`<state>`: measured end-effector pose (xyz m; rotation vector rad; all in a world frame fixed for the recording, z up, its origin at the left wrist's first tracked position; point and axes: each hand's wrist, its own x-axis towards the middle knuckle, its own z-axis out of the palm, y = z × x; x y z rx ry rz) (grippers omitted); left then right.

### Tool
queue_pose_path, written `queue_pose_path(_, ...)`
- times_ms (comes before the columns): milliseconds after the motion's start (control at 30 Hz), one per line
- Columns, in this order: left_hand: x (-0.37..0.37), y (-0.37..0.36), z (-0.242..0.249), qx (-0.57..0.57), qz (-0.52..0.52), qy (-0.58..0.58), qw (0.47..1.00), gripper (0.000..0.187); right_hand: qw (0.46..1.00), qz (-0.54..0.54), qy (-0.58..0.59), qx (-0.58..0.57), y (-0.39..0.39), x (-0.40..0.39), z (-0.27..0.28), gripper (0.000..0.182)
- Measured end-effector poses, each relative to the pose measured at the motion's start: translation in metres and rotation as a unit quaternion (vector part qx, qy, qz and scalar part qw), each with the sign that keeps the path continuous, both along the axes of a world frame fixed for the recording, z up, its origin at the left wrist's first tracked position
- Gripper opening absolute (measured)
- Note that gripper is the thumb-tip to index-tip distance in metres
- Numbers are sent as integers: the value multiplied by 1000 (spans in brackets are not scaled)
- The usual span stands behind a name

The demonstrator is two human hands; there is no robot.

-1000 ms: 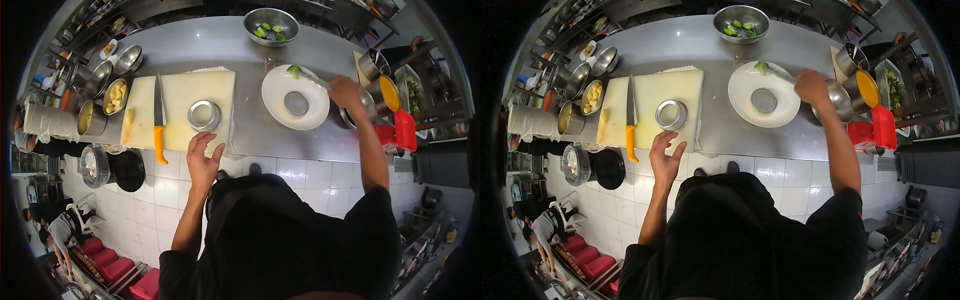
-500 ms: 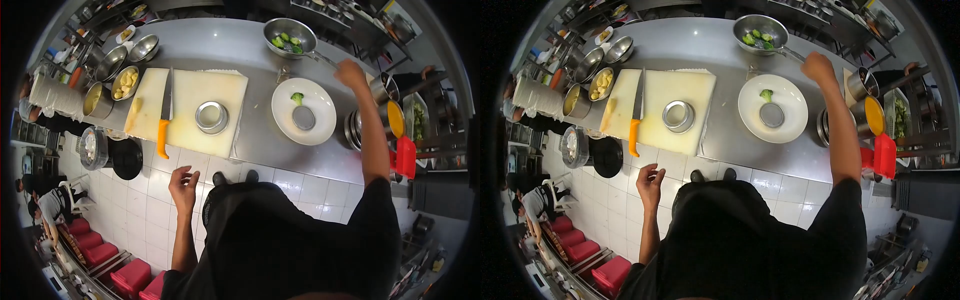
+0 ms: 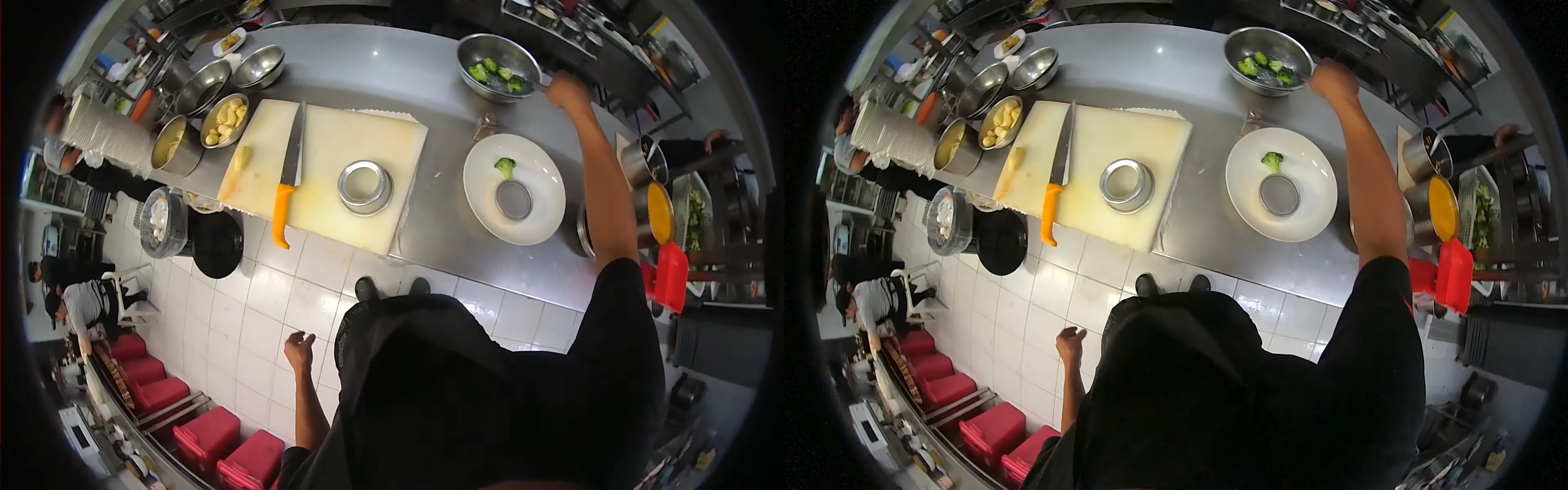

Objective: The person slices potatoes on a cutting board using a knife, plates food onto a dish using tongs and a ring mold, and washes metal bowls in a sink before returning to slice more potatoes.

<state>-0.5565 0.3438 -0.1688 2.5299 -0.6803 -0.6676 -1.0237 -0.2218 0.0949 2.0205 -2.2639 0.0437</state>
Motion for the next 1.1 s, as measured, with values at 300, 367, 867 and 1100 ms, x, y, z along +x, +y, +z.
queue_pose_path(300, 43, 27, -68, 172, 45, 155, 972, 36, 998, 55, 25, 11, 185, -58, -6, 22)
queue_pose_path(367, 52, 21, -81, 125, 42, 132, 982, 37, 997, 11, -14, 71, 205, -52, -19, 24)
queue_pose_path(867, 40, -3, -59, 41, 54, 132, 989, 47, 997, 45, 32, 56, 15, -19, 3, 36)
queue_pose_path(1100, 15, 103, -56, 60, 179, 101, 977, 38, 998, 12, 44, 52, -63, 26, -49, 39)
